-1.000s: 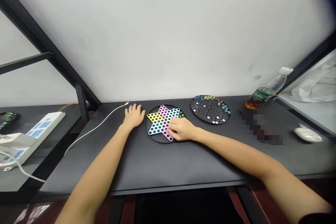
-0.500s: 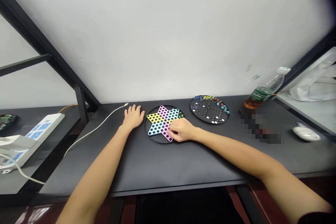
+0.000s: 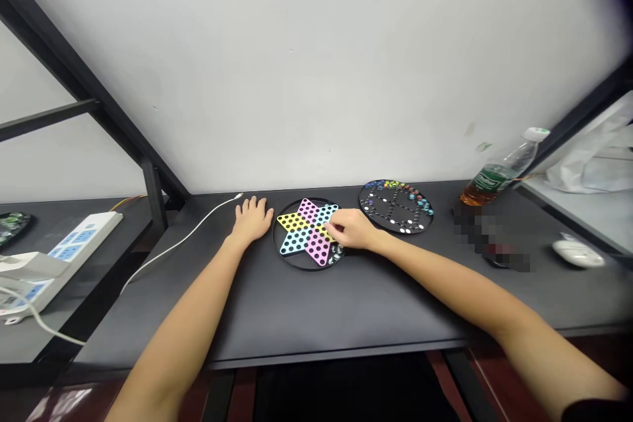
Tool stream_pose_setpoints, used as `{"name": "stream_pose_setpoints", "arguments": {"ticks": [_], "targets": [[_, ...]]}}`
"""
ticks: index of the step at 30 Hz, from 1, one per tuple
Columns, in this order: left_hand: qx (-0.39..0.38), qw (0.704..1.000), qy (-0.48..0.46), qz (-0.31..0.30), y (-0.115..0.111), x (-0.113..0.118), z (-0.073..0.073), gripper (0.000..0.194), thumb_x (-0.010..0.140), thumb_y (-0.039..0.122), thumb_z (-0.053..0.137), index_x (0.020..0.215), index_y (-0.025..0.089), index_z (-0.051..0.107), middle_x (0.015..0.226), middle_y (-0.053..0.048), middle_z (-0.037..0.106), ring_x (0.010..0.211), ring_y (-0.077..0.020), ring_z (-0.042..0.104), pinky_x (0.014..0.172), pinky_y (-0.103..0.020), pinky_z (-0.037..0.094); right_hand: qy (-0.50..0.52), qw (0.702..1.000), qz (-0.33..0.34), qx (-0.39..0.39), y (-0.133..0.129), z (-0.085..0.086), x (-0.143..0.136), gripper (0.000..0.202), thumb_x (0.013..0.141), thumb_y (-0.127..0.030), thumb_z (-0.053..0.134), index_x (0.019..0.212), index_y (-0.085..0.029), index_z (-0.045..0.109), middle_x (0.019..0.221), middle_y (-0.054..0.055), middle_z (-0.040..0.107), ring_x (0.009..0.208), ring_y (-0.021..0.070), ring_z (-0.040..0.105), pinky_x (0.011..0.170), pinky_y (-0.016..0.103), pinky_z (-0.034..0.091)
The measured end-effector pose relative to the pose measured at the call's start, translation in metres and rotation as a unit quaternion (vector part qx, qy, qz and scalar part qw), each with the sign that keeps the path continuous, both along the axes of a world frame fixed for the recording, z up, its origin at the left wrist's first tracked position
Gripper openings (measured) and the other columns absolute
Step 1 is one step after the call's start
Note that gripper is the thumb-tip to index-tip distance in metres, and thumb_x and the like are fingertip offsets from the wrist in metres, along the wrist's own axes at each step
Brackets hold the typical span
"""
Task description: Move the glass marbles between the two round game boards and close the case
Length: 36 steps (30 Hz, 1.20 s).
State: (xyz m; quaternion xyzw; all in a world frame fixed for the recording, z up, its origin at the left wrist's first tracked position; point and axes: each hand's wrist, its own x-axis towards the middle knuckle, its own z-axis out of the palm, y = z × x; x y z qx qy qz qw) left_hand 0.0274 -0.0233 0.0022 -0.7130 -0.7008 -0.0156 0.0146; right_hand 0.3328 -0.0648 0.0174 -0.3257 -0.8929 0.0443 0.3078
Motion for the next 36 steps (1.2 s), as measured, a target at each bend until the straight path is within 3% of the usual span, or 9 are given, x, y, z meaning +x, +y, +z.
{"name": "stream_pose_setpoints", "arguments": {"ticks": [3,10,13,17,19,22,28,33,36], "targets": [[0.000,1.000,0.000,-0.002,0.000,0.000,0.000,0.061,0.099,0.047,0.026,0.148,0.014,0.041,0.158,-0.019,0.035,0.146,-0.0385,0.030,0.116,-0.057,0.025,0.001,1.000,-0.015,-0.012,0.006,0.005,0.007,0.039,0.094,-0.030,0.046,0.057,-0.020,0.046,0.056,0.001,0.051,0.054,0.0128,0.041,0.057,0.027,0.028],[0.001,1.000,0.005,-0.001,0.000,0.000,0.000,0.060,0.100,0.047,0.026,0.148,0.015,0.042,0.158,-0.019,0.035,0.145,-0.0376,0.031,0.116,-0.057,0.026,-0.091,0.995,0.018,-0.023,0.004,0.007,0.007,0.038,0.095,-0.032,0.048,0.059,-0.020,0.052,0.062,0.004,0.061,0.058,0.0137,0.048,0.058,0.028,0.028],[0.001,1.000,0.004,-0.002,0.000,0.000,0.000,0.060,0.099,0.047,0.027,0.148,0.015,0.042,0.157,-0.019,0.036,0.145,-0.0379,0.031,0.116,-0.057,0.027,-0.118,0.990,-0.059,-0.055,0.020,0.015,0.021,0.035,0.095,-0.034,0.050,0.064,-0.019,0.058,0.069,0.005,0.066,0.063,0.0155,0.054,0.059,0.027,0.030],[0.001,1.000,0.008,-0.001,-0.001,0.000,0.001,0.060,0.100,0.047,0.026,0.148,0.015,0.042,0.157,-0.019,0.036,0.145,-0.0378,0.032,0.116,-0.057,0.027,-0.122,0.958,-0.214,-0.148,0.062,0.021,0.075,0.023,0.093,-0.035,0.056,0.082,-0.019,0.068,0.081,0.007,0.071,0.073,0.0183,0.062,0.065,0.027,0.038],[0.001,1.000,0.010,-0.002,-0.002,0.001,0.002,0.060,0.100,0.046,0.026,0.147,0.015,0.042,0.157,-0.019,0.037,0.145,-0.0377,0.032,0.116,-0.056,0.027,-0.124,0.929,-0.309,-0.162,0.080,0.017,0.106,0.019,0.090,-0.033,0.059,0.087,-0.017,0.069,0.087,0.009,0.072,0.079,0.0213,0.064,0.068,0.029,0.041],[0.000,1.000,0.010,-0.003,-0.002,0.001,0.002,0.059,0.100,0.046,0.026,0.147,0.014,0.042,0.157,-0.019,0.037,0.145,-0.0380,0.032,0.116,-0.056,0.027,-0.107,0.895,-0.393,-0.182,0.095,0.005,0.137,0.026,0.088,-0.041,0.063,0.094,-0.017,0.071,0.095,0.011,0.072,0.087,0.0250,0.065,0.072,0.031,0.044],[-0.002,1.000,0.005,0.002,-0.001,0.001,0.000,0.060,0.100,0.047,0.027,0.148,0.015,0.041,0.158,-0.019,0.035,0.146,-0.0382,0.030,0.116,-0.056,0.026,-0.113,0.885,-0.430,-0.140,0.104,-0.013,0.134,0.033,0.087,-0.045,0.064,0.096,-0.015,0.076,0.107,0.018,0.069,0.111,0.0330,0.059,0.090,0.039,0.046],[0.004,1.000,0.010,-0.002,-0.001,0.000,-0.001,0.059,0.100,0.046,0.027,0.147,0.015,0.042,0.157,-0.018,0.037,0.145,-0.0375,0.032,0.116,-0.056,0.026,-0.105,0.879,-0.436,-0.164,0.107,-0.014,0.130,0.020,0.085,-0.032,0.064,0.088,-0.017,0.077,0.099,0.016,0.071,0.103,0.0308,0.063,0.087,0.038,0.048],[0.007,1.000,0.012,-0.002,-0.002,0.000,0.000,0.059,0.100,0.046,0.027,0.147,0.015,0.043,0.157,-0.018,0.037,0.145,-0.0376,0.032,0.116,-0.056,0.027,-0.039,0.878,-0.438,-0.188,0.109,-0.012,0.134,0.013,0.080,-0.029,0.068,0.082,-0.018,0.075,0.088,0.012,0.072,0.095,0.0290,0.064,0.082,0.037,0.049]]}}
